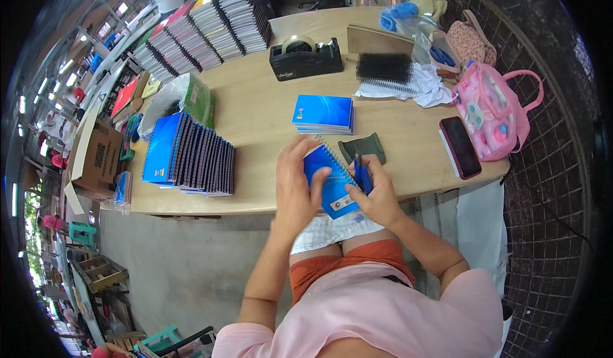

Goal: The person trims the ends of spiral bindings on small notebooks using shears, then stacks the finished notebooks onto a large pile on the table.

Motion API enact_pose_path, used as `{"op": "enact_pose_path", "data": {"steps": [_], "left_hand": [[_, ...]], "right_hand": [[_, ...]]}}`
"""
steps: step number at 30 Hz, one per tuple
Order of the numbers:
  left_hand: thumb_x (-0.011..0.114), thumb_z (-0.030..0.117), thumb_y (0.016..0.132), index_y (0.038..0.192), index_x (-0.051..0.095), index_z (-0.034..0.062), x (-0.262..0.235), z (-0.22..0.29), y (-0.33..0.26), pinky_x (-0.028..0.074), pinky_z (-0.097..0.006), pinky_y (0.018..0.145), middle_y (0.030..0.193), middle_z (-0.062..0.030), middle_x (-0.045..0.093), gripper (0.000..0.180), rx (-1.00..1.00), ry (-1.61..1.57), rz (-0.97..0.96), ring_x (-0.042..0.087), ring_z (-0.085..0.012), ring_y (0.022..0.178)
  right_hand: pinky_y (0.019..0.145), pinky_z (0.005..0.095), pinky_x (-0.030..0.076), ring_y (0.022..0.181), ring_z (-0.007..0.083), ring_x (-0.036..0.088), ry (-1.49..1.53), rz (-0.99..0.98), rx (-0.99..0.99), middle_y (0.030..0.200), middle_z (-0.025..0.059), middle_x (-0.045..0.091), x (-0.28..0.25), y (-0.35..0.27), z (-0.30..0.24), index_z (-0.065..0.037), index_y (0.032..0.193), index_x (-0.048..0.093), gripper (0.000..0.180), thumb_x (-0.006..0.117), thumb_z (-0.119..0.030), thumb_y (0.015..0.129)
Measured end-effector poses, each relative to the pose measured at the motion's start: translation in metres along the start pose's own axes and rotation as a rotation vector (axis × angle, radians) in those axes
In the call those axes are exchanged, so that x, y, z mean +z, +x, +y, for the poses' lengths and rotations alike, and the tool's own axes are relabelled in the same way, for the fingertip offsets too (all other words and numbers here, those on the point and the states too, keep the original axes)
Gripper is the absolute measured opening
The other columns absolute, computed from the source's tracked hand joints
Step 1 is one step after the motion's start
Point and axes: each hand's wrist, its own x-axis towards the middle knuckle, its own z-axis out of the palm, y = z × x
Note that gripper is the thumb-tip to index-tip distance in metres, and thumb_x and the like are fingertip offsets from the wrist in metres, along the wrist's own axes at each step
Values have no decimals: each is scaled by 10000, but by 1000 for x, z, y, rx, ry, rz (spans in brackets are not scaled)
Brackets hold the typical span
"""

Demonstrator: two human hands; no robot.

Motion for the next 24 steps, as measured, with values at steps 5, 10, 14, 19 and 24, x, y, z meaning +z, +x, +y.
{"op": "enact_pose_path", "data": {"steps": [5,10,14,19,24], "left_hand": [[637,-64,884,1206,525,7,-14,-35,11,498,-271,840,975,-92,667,348,-209,-556,-201,632,-145,938],[631,-77,866,1265,596,-29,-19,-26,12,531,-291,854,1024,-142,711,403,-287,-663,-322,663,-170,951],[619,-87,867,1295,584,-37,-25,-18,13,541,-294,859,1035,-155,716,432,-295,-636,-354,669,-171,961],[615,-96,869,1287,588,-37,-27,-19,10,551,-292,852,1035,-153,716,422,-292,-645,-383,669,-165,968],[649,-79,862,1277,592,-35,-26,-25,7,544,-278,831,1000,-125,713,421,-325,-601,-409,665,-140,925]], "right_hand": [[845,351,517,954,300,655,-192,-104,-110,1037,139,648,-19,5,-16,-27,1184,542,458,781,-199,833],[961,505,415,1023,281,594,-893,-88,-574,1062,95,617,-44,44,-54,-111,1135,636,481,821,-316,741],[997,572,336,1077,247,563,-1070,-141,-682,1081,70,597,-44,53,-67,-156,1134,651,481,818,-344,724],[936,525,390,1005,248,575,-1084,-195,-756,994,57,598,-39,60,-70,-153,1121,656,460,815,-317,722],[818,427,445,905,233,614,-1098,-334,-629,947,54,613,-41,60,-57,-144,1114,666,415,780,-229,723]]}}
